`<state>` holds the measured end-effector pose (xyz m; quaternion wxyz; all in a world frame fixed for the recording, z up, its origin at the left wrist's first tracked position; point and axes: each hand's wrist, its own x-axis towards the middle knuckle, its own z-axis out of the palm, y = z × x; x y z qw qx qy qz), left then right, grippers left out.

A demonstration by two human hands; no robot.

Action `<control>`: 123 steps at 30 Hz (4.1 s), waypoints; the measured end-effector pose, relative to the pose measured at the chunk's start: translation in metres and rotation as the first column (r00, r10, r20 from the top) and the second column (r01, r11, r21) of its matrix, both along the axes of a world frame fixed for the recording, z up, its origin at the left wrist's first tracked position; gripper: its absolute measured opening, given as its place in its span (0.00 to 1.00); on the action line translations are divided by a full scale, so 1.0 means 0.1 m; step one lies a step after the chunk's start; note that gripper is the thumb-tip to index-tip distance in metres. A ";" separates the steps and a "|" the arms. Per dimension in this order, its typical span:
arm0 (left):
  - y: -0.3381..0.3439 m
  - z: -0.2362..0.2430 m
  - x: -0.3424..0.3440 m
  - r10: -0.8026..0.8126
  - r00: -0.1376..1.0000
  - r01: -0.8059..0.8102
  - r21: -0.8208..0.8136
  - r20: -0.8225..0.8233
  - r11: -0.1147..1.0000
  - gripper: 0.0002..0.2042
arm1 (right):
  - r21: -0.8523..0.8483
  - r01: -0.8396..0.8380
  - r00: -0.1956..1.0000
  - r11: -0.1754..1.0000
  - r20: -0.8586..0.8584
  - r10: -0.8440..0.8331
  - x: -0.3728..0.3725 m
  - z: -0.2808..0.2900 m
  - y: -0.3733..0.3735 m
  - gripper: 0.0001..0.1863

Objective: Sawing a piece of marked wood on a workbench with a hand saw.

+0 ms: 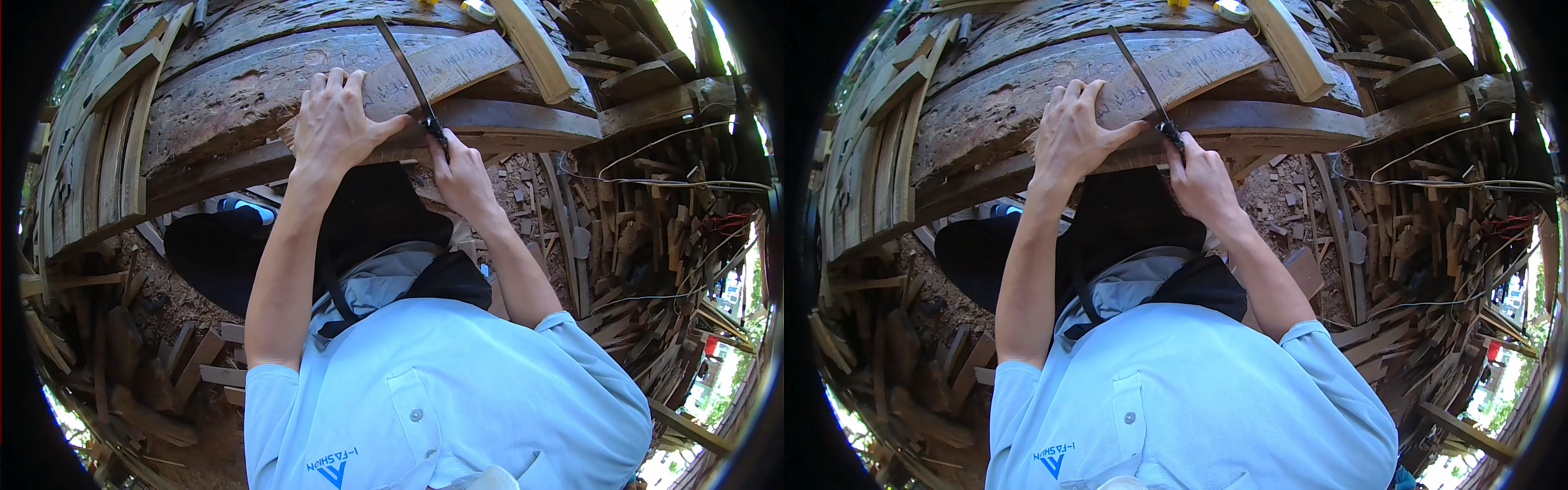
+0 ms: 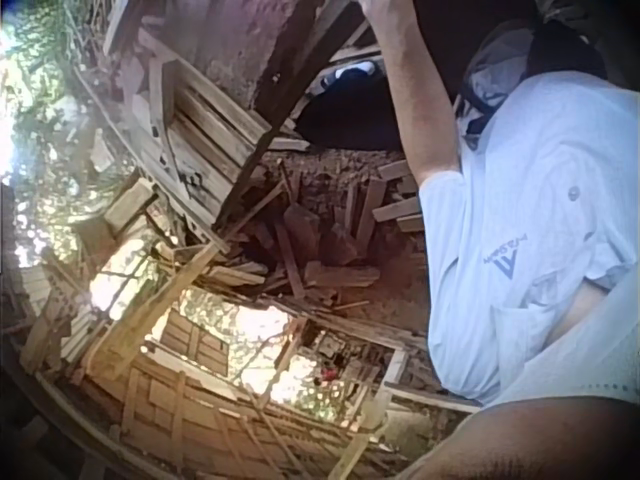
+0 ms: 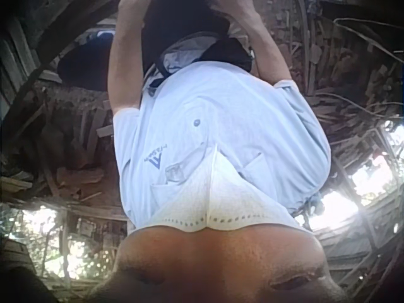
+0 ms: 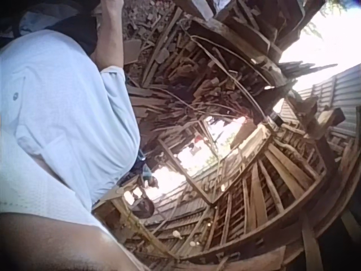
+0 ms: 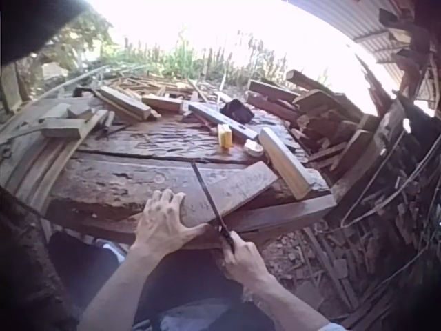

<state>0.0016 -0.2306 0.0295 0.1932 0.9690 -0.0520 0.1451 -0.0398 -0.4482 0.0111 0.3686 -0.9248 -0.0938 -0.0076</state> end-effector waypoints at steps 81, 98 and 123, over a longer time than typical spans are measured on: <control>1.60 -0.08 -0.96 0.161 0.984 -0.130 -0.308 0.077 0.942 0.49 | -0.143 0.163 0.920 0.976 0.379 -0.098 1.67 1.16 -1.11 0.19; 1.78 -0.08 -0.87 0.198 0.974 -0.152 -0.325 0.114 0.934 0.48 | -0.251 -0.565 0.771 0.786 0.177 0.611 2.59 1.05 2.85 0.28; 1.81 -0.11 -0.77 0.170 0.981 -0.113 -0.427 0.098 0.897 0.45 | -0.048 -0.365 0.867 0.930 0.347 0.358 3.79 0.63 3.69 0.30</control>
